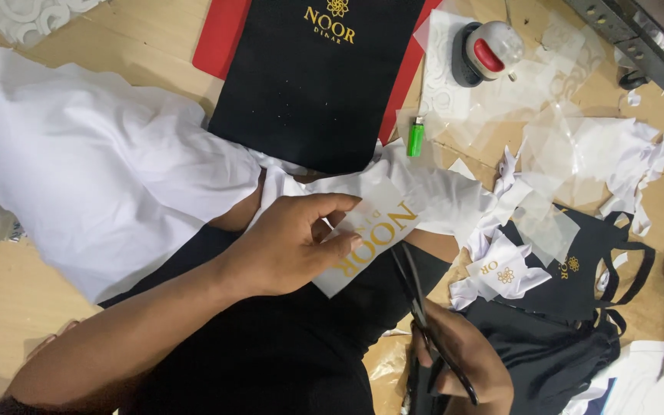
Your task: Applying gold heat-transfer decals to black tote bags using a small handheld heat press tool and scissors.
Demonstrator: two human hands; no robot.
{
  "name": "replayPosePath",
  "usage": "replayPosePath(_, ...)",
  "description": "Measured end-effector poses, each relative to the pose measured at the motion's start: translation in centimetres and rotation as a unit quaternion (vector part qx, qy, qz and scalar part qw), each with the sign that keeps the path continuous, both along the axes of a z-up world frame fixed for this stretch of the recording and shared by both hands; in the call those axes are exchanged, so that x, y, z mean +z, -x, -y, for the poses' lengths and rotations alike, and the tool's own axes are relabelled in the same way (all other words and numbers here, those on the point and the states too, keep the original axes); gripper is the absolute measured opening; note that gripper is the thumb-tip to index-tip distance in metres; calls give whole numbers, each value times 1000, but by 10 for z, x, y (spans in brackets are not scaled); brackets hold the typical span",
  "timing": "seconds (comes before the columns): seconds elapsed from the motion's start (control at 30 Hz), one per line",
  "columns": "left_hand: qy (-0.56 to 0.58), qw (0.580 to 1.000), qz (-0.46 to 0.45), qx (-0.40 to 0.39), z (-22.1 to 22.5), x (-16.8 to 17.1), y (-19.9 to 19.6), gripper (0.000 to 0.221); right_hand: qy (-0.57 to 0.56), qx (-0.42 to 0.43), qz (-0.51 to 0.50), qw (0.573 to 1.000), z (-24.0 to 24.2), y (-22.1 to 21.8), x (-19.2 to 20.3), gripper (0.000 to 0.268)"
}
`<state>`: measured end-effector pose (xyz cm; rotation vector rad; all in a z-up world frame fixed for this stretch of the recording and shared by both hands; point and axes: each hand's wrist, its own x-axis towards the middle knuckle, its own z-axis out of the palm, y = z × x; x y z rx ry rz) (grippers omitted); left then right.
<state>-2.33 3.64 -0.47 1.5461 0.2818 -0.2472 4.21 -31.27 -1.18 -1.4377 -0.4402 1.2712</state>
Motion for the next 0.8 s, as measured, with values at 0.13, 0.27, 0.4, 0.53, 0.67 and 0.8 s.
replayPosePath(0.13, 6, 1000, 2, -4, -1, 11, -3, 47, -3, -54, -99, 994, 15, 3, 3, 115)
replayPosePath(0.27, -5, 1000, -1, -22, -1, 16, -2, 42, 27, 2, -21, 999, 24, -10, -1, 110)
replayPosePath(0.4, -25, 999, -1, -36, -2, 16, -1, 45, 7, 82, 43, 996, 13, -23, 8, 106)
replayPosePath(0.53, -6, 1000, -1, -28, -1, 14, 0, 44, 3, 82, -3, 997, 15, -22, 6, 105)
replayPosePath(0.67, -20, 999, 15, -40, 0, 13, -2, 44, -15, 93, 23, 995, 13, -23, 6, 102)
replayPosePath(0.8, -40, 997, 42, -51, 2, 8, -1, 43, -32, 104, 19, 994, 9, -25, 7, 101)
